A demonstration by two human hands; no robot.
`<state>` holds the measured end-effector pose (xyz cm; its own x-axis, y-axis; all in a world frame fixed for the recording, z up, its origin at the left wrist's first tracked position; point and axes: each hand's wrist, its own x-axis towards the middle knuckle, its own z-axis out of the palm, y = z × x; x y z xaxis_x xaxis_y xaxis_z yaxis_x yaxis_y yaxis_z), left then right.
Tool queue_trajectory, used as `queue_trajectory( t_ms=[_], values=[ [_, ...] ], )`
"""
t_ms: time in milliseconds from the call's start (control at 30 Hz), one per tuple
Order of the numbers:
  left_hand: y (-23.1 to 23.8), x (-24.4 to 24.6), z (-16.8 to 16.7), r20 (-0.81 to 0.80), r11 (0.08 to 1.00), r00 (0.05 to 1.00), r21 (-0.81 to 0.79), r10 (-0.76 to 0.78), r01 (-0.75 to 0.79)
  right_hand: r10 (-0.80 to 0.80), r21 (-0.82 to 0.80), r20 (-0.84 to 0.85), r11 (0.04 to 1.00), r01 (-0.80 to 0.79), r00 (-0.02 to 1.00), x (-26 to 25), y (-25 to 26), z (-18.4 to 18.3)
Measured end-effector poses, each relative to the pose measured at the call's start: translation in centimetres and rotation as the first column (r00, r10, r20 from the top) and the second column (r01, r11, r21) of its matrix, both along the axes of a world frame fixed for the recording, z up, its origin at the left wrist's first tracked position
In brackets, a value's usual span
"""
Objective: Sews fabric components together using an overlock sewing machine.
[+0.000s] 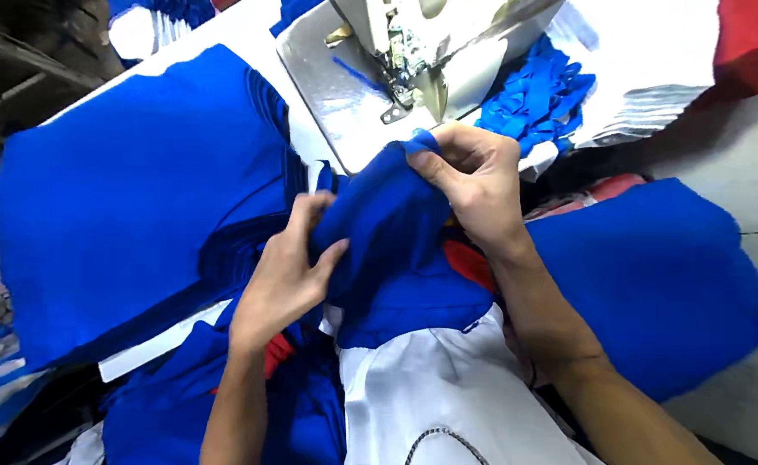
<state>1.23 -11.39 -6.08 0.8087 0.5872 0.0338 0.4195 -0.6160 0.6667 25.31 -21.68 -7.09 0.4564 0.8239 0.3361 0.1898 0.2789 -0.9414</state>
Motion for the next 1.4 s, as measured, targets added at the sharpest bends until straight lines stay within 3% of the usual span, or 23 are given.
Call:
queue_trajectory(
  t_ms=[100, 167, 367, 433, 533, 667, 767, 867, 1000, 1200, 1400],
  values=[
    [0.0, -6.5, -3.2, -0.129, 0.998, 0.991, 0.062, 0.026, -0.018, -0.002, 0.031, -0.041, 0.999, 0.003, 0.999, 1.5, -0.1, -0.4],
    [-0.4, -9.9, -3.8, -0.111, 0.991, 0.993, 0.131, 0.043, -0.028, 0.022, 0.042, -0.088, 0.999, -0.018, 0.996, 1.9, -0.2, -0.8],
    [0.1, -16.4, 1.6, 0.122, 0.964, 0.982, 0.206, 0.143, -0.166, 0.061, 0.082, -0.248, 0.996, -0.042, 0.967, 2.5, -0.3, -1.4],
    [1.3, -16.8, 3.0, 0.166, 0.919, 0.964, 0.305, 0.207, -0.249, 0.027, 0.06, -0.247, 0.998, -0.013, 0.969, 2.5, 0.0, -1.5],
    [4.3, -14.7, 3.1, 0.121, 0.781, 0.927, 0.508, 0.354, -0.364, -0.043, -0.013, -0.167, 0.999, 0.042, 0.985, 2.2, 0.8, -1.9],
    [8.5, -8.7, 2.5, -0.098, 0.794, 0.93, 0.558, 0.353, -0.242, -0.116, -0.005, -0.05, 0.993, 0.116, 0.992, 1.8, 1.6, -2.4],
    [7.9, -2.8, 2.2, -0.044, 0.777, 0.934, 0.569, 0.355, -0.268, -0.157, 0.014, -0.051, 0.987, 0.158, 0.986, 1.6, 1.9, -2.4],
    [5.5, 3.0, 1.9, 0.138, 0.865, 0.984, 0.474, 0.113, -0.166, -0.151, 0.006, -0.061, 0.988, 0.151, 0.987, 1.6, 1.9, -2.4],
    [2.9, 9.2, 1.0, 0.27, 0.954, 0.957, 0.299, -0.108, 0.023, -0.143, -0.008, -0.057, 0.99, 0.143, 0.988, 1.7, 1.6, -2.3],
    [2.0, 11.2, 0.0, 0.356, 0.981, 0.932, 0.193, -0.068, -0.002, -0.111, -0.009, -0.12, 0.994, 0.11, 0.987, 2.2, 1.5, -2.3],
    [2.4, 12.0, -0.1, 0.362, 0.991, 0.931, 0.108, 0.038, -0.083, -0.175, -0.018, -0.045, 0.984, 0.175, 0.983, 1.9, 1.6, -2.6]
  ],
)
